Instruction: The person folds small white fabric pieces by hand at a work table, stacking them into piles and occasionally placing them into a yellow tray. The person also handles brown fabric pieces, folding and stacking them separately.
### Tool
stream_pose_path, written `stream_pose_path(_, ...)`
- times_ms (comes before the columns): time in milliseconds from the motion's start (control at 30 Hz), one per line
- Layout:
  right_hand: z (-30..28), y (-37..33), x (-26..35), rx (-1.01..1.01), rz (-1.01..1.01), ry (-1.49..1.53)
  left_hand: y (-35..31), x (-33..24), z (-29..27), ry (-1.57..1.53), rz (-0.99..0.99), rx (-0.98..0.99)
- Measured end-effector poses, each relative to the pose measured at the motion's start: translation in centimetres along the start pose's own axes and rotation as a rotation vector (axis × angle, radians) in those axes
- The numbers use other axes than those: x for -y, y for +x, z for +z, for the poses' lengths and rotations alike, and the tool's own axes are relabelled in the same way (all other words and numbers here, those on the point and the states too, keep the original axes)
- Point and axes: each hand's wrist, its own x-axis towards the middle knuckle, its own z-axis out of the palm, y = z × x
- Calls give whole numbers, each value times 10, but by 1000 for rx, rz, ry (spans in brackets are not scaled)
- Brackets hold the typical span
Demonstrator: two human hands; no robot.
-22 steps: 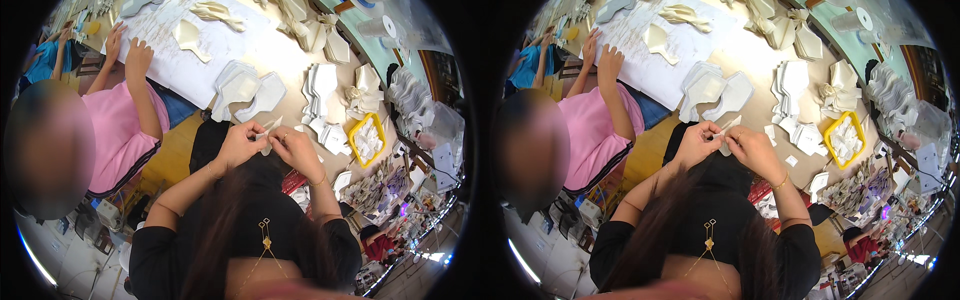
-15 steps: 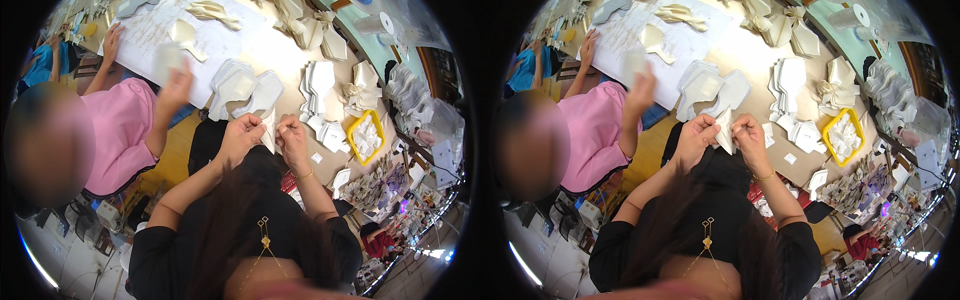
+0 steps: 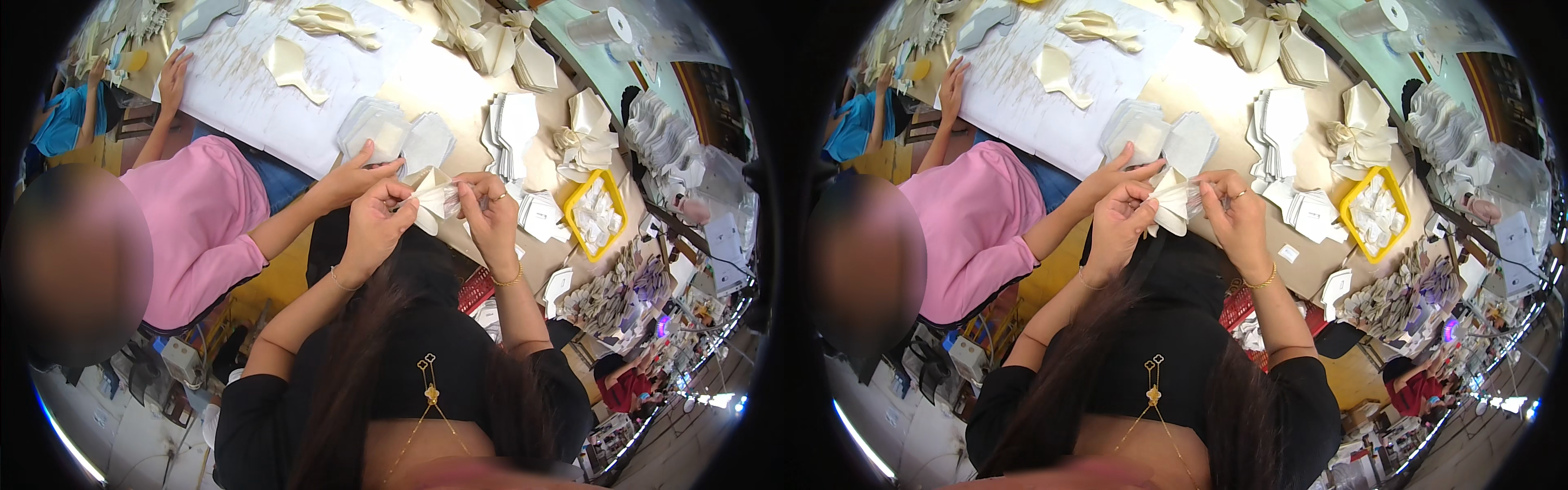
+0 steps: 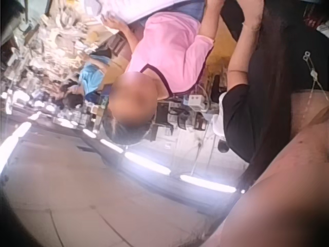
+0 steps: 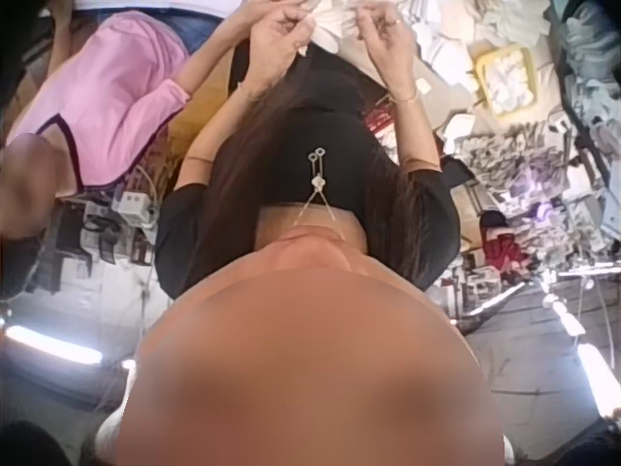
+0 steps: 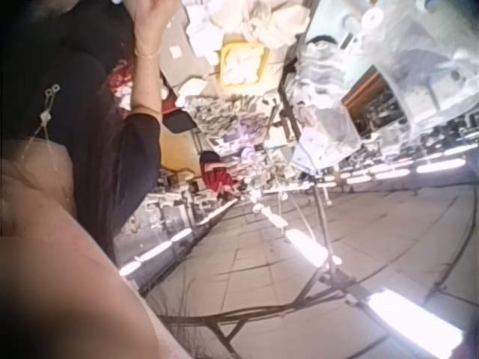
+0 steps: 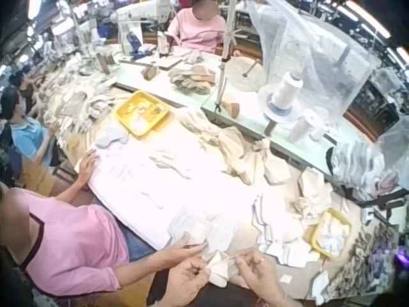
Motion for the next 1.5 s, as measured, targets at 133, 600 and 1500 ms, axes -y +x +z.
stream_pose_path(133,-4,5,-3,-115,51,168,0,-2,-2,-71,-1,-55)
stream_pose_path(600,-120,23,-88,-670,216,942,5,-31,-26,-342,124,-197)
stream_pose_path(1500,39,37,31,307,-260,-558,20,-37,-26,-504,63,-92)
